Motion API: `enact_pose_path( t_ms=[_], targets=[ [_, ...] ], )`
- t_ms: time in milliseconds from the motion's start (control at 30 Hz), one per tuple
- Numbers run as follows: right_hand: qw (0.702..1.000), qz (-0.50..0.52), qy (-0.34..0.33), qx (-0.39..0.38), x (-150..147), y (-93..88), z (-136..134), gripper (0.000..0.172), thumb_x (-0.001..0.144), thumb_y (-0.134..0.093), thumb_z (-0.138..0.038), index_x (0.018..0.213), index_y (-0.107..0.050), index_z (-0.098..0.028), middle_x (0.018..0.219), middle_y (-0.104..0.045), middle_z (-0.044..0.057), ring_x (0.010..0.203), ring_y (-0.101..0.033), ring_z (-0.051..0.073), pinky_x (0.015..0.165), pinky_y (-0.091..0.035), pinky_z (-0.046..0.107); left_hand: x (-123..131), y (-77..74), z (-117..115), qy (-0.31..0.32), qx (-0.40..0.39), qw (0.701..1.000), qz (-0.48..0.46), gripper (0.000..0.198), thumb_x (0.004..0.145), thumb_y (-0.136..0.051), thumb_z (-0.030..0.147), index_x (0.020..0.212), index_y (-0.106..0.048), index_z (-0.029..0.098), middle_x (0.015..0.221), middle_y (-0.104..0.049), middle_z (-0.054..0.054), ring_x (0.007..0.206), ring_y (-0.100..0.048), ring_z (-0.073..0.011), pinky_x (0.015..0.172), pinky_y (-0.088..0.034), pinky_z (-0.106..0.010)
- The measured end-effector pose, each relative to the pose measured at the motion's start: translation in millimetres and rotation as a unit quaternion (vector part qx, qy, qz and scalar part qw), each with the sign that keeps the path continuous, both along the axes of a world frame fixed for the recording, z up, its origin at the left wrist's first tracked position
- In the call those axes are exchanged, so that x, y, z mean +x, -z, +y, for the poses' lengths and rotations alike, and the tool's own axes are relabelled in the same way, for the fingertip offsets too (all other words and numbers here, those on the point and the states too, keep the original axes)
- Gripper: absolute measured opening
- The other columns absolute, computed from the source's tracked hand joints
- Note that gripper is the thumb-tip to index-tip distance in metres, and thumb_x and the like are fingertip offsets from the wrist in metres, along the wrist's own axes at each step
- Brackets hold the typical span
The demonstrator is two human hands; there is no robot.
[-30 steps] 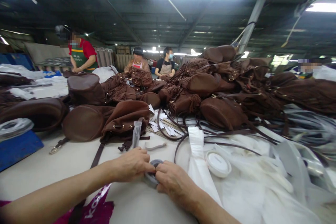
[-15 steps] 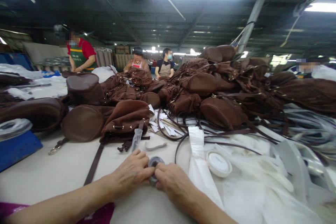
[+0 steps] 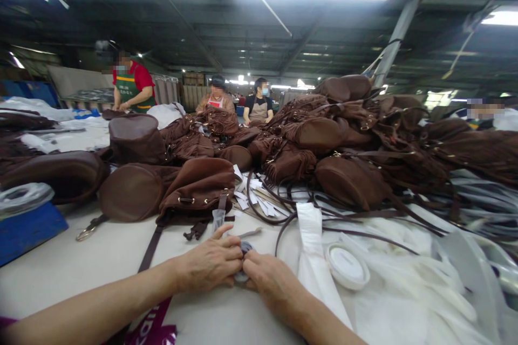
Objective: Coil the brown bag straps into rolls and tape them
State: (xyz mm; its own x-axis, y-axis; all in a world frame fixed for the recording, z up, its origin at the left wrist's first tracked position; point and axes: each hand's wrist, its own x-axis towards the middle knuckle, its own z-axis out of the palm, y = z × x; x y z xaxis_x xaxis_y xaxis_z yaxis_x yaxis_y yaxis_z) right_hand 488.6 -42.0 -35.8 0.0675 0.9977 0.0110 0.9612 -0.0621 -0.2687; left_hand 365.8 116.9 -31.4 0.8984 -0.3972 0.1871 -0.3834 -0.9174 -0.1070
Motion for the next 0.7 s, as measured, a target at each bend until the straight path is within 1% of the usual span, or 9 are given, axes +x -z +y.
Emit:
enact_pose_path(
  t_ms=[67, 200, 267, 333, 400, 467, 567, 633, 700],
  targets=[
    [1.000, -0.016, 0.004, -0.014, 2, -1.2, 1, 0.012, 0.084, -0.053, -0.010, 0.091, -0.059, -0.018, 0.102, -0.066, 0.008, 0.089, -0.064, 0.022, 0.076, -0.049, 0.031, 1, 6.5, -2, -0.024, -0.007, 1.000, -0.018, 0.015, 0.090, -0.059, 0.034, 0.093, -0.059, 0.019, 0.095, -0.063, -0.002, 0.103, -0.050, -0.0210, 0.112, -0.015, -0.047],
    [0.994, 0.059, 0.085, 0.025, -5, -2.5, 4, 0.027, 0.074, -0.060, -0.009, 0.098, -0.056, -0.019, 0.105, -0.063, 0.006, 0.093, -0.062, 0.021, 0.079, -0.049, 0.029, 5, 22.9, -16, -0.158, -0.072, 0.981, -0.081, 0.008, 0.089, -0.058, 0.024, 0.089, -0.060, 0.017, 0.092, -0.063, -0.005, 0.095, -0.052, -0.0219, 0.108, -0.023, -0.047],
    [0.990, 0.101, 0.080, 0.051, -4, -3.5, 4, 0.023, 0.075, -0.059, -0.008, 0.095, -0.055, -0.019, 0.103, -0.063, 0.006, 0.094, -0.061, 0.020, 0.080, -0.048, 0.029, 5, 16.8, -14, -0.134, -0.078, 0.986, -0.065, 0.011, 0.089, -0.060, 0.029, 0.087, -0.061, 0.017, 0.090, -0.064, -0.004, 0.096, -0.052, -0.0221, 0.110, -0.021, -0.049],
    [0.991, 0.117, 0.035, 0.057, 0, -7.5, 5, 0.017, 0.078, -0.056, -0.006, 0.091, -0.055, -0.019, 0.101, -0.063, 0.006, 0.094, -0.061, 0.019, 0.081, -0.048, 0.029, 4, 2.3, -3, -0.057, -0.061, 0.996, -0.028, 0.016, 0.087, -0.062, 0.035, 0.092, -0.061, 0.020, 0.093, -0.065, -0.002, 0.105, -0.050, -0.0227, 0.113, -0.014, -0.051],
    [0.993, 0.105, -0.013, 0.046, 6, -13.9, 6, 0.021, 0.078, -0.055, -0.004, 0.092, -0.056, -0.019, 0.104, -0.064, 0.006, 0.098, -0.061, 0.019, 0.084, -0.047, 0.028, 4, -10.7, 9, 0.003, -0.044, 0.999, -0.002, 0.016, 0.086, -0.064, 0.034, 0.098, -0.060, 0.024, 0.097, -0.066, 0.000, 0.114, -0.046, -0.0223, 0.114, -0.007, -0.052],
    [0.998, 0.061, -0.014, 0.012, 9, -19.6, 10, 0.022, 0.078, -0.057, -0.005, 0.096, -0.058, -0.019, 0.107, -0.065, 0.006, 0.100, -0.061, 0.021, 0.084, -0.048, 0.029, 4, -14.3, 16, 0.006, -0.044, 0.999, 0.004, 0.015, 0.086, -0.063, 0.029, 0.100, -0.059, 0.024, 0.099, -0.066, 0.000, 0.114, -0.048, -0.0208, 0.115, -0.003, -0.053],
    [0.998, -0.005, 0.042, -0.036, 6, -20.0, 16, 0.021, 0.079, -0.062, -0.011, 0.099, -0.059, -0.016, 0.109, -0.065, 0.009, 0.097, -0.064, 0.025, 0.080, -0.049, 0.032, 4, -4.7, 14, -0.038, -0.070, 0.997, -0.005, 0.010, 0.089, -0.058, 0.024, 0.098, -0.057, 0.021, 0.097, -0.066, -0.002, 0.106, -0.053, -0.0195, 0.116, -0.006, -0.052],
    [0.998, -0.026, 0.052, -0.040, 4, -14.5, 18, 0.024, 0.080, -0.062, -0.012, 0.103, -0.058, -0.015, 0.110, -0.065, 0.009, 0.096, -0.065, 0.026, 0.078, -0.049, 0.032, 2, -0.2, 11, -0.045, -0.111, 0.993, 0.000, 0.010, 0.088, -0.057, 0.023, 0.098, -0.057, 0.020, 0.096, -0.066, -0.003, 0.106, -0.053, -0.0201, 0.116, -0.010, -0.052],
    [0.999, -0.040, 0.028, -0.024, 5, -8.1, 17, 0.023, 0.083, -0.060, -0.011, 0.105, -0.057, -0.016, 0.110, -0.065, 0.008, 0.096, -0.065, 0.024, 0.076, -0.048, 0.031, -4, -4.5, 14, -0.027, -0.189, 0.982, -0.004, 0.020, 0.088, -0.055, 0.022, 0.107, -0.054, 0.020, 0.106, -0.064, -0.006, 0.110, -0.053, -0.0208, 0.114, -0.020, -0.048]
  ],
)
